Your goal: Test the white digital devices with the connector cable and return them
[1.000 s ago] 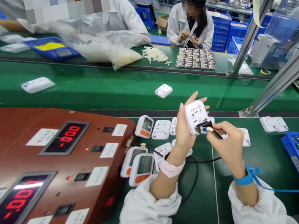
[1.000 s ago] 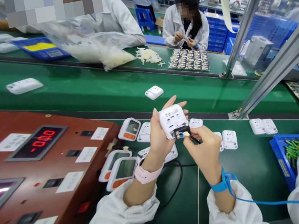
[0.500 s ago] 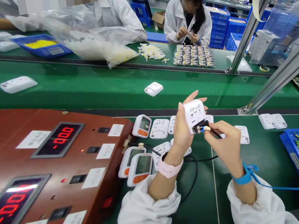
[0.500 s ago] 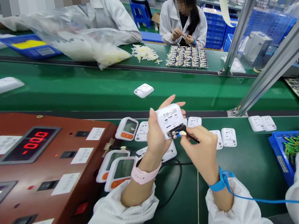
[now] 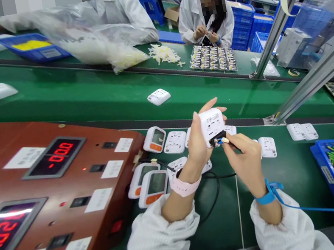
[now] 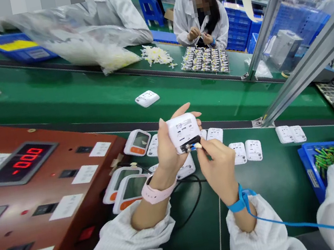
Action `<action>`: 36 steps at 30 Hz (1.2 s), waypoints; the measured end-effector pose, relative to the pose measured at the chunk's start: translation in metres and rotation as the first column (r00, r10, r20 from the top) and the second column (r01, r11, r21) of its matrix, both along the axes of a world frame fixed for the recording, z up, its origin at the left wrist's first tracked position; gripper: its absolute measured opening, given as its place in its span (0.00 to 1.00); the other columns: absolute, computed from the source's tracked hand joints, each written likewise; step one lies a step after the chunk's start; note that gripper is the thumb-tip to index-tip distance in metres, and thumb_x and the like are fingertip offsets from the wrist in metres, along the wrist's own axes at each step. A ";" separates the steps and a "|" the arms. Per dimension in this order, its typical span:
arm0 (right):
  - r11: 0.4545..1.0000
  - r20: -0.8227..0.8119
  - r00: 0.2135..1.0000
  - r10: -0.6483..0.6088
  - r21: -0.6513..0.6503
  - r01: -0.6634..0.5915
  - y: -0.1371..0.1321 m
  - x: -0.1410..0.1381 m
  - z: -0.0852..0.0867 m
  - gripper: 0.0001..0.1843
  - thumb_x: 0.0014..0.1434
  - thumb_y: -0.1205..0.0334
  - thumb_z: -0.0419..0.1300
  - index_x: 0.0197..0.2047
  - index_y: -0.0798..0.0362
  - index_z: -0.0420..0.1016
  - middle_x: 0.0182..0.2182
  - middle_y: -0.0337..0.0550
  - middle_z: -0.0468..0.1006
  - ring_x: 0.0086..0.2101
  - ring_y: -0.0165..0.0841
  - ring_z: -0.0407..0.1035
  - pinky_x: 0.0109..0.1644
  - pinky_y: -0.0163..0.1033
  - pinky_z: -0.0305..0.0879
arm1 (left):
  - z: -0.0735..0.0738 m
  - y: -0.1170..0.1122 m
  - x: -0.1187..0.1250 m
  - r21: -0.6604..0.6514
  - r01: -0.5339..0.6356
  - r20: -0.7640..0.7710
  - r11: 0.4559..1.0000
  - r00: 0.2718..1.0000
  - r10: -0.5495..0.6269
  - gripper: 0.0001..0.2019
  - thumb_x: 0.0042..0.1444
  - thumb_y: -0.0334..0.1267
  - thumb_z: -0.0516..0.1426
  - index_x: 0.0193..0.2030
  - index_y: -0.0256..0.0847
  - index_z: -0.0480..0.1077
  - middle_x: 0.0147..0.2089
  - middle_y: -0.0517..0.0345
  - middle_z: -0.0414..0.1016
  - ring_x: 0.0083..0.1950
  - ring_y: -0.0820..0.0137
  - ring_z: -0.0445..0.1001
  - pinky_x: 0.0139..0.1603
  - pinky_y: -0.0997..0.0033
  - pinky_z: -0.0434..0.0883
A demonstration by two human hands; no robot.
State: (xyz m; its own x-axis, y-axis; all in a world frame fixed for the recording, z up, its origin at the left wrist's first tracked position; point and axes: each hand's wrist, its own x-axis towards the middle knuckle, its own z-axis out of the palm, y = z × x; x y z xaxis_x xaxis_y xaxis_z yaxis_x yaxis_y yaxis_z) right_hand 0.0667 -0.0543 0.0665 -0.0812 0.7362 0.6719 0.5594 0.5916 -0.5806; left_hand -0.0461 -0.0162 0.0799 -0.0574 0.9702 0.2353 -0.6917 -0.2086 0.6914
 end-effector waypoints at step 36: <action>0.915 -0.498 0.862 0.098 -0.296 -0.275 0.041 0.034 -0.016 0.19 0.61 0.49 0.55 0.39 0.58 0.75 0.34 0.45 0.78 0.35 0.32 0.72 0.42 0.35 0.68 | -0.004 -0.014 0.022 -0.153 -0.043 -0.420 0.987 0.907 -0.026 0.18 0.49 0.45 0.65 0.43 0.35 0.75 0.46 0.50 0.77 0.47 0.65 0.76 0.49 0.70 0.73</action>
State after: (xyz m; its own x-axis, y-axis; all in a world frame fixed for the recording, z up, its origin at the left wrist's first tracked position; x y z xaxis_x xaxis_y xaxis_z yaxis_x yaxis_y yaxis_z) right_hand 0.1008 -0.0137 0.0502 0.0144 0.9289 0.3701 0.0717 0.3683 -0.9270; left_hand -0.0238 -0.0304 0.0763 0.0052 0.9963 0.0860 -0.3288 -0.0795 0.9410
